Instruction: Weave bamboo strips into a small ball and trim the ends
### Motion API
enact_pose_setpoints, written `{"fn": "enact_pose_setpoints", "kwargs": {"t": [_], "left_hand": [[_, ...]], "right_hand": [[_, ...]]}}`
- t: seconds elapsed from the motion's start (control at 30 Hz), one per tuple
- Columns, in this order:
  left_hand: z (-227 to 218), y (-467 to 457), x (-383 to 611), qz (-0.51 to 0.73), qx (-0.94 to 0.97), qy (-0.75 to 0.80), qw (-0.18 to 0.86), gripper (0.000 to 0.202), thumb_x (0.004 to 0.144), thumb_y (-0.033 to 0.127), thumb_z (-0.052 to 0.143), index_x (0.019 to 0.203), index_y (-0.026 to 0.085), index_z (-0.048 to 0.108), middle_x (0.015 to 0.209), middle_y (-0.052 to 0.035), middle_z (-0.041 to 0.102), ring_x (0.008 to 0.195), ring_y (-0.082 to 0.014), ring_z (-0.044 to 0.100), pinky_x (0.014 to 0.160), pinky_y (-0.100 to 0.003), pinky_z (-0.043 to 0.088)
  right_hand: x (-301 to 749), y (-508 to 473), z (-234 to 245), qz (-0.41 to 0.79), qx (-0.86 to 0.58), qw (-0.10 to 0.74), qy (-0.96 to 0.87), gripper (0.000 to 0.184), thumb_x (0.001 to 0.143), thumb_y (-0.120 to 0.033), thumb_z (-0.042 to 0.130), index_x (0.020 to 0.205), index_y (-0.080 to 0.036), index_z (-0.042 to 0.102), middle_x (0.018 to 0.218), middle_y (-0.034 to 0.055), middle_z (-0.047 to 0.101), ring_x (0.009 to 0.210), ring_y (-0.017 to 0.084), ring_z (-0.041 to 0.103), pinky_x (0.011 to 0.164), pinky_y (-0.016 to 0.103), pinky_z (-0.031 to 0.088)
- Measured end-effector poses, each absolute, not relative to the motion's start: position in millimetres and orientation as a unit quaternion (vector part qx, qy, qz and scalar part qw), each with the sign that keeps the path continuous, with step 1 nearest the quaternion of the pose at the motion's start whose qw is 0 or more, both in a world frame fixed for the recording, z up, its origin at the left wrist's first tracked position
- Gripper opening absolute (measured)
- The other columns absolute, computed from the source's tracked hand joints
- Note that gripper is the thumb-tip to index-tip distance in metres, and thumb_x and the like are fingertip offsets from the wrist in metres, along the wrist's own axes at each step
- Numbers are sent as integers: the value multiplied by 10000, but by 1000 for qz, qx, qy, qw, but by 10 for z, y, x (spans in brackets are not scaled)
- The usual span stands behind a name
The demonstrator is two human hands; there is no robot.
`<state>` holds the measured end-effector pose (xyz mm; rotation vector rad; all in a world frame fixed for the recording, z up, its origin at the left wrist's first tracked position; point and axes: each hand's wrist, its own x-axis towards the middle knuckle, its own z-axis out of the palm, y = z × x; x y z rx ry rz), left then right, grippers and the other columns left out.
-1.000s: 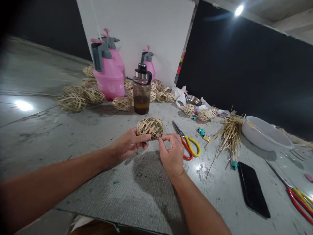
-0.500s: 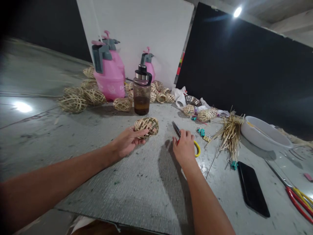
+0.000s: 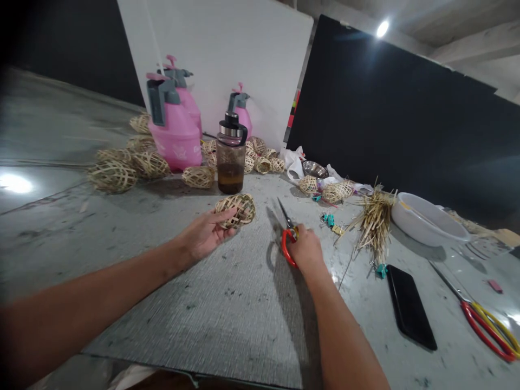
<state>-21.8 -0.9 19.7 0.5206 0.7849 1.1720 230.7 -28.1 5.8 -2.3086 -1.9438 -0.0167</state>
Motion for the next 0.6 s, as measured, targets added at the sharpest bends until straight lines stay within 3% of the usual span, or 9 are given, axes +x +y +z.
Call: {"fn": "enact_pose_setpoints", "kwargs": {"t": [0.07,0.13,0.23,0.43,0.6], "left_hand": [[217,3,-226,532,221,360,734,84,915,68,745,869,138,752,785,-37,758,573,-103,656,446,-167,539],[235,16,-234,537,202,361,736,96,924,63,734,858,130,749,787,-45,760,552,-98,653,419,-155,524],[255,33,-244,543,154,359,743,90,902,39,748,866,122,748,789,-55,760,523,-98,652,384,-144,501],[316,38,-260,550,70,355,753,139,894,-8,726,877,129,743,747,-40,743,474,-84,625,370,-124,499],[386,11,-241,534,60,357,764,179,955,5,657,852,139,716,643,-1,683,387,-59,527,329,-119,460]], "right_hand": [[2261,-286,32,0,-729,122,-674,516,965,-152,564,1481,-172,574,1120,154,754,1000,270,740,892,350,541],[2219,-297,-11,8,-668,233,-707,615,944,-90,487,1555,-163,483,1177,156,718,1034,260,719,956,383,550],[2174,-324,-68,15,-568,357,-741,667,900,-69,455,1559,-173,441,1234,158,652,1110,275,668,1020,455,553],[2095,-389,-43,1,-514,349,-783,554,777,-98,599,1316,-226,579,1071,93,580,969,278,611,900,443,581],[2047,-407,-3,-46,-530,305,-790,413,811,-173,653,1222,-216,627,1054,96,558,956,285,592,873,421,558]]}}
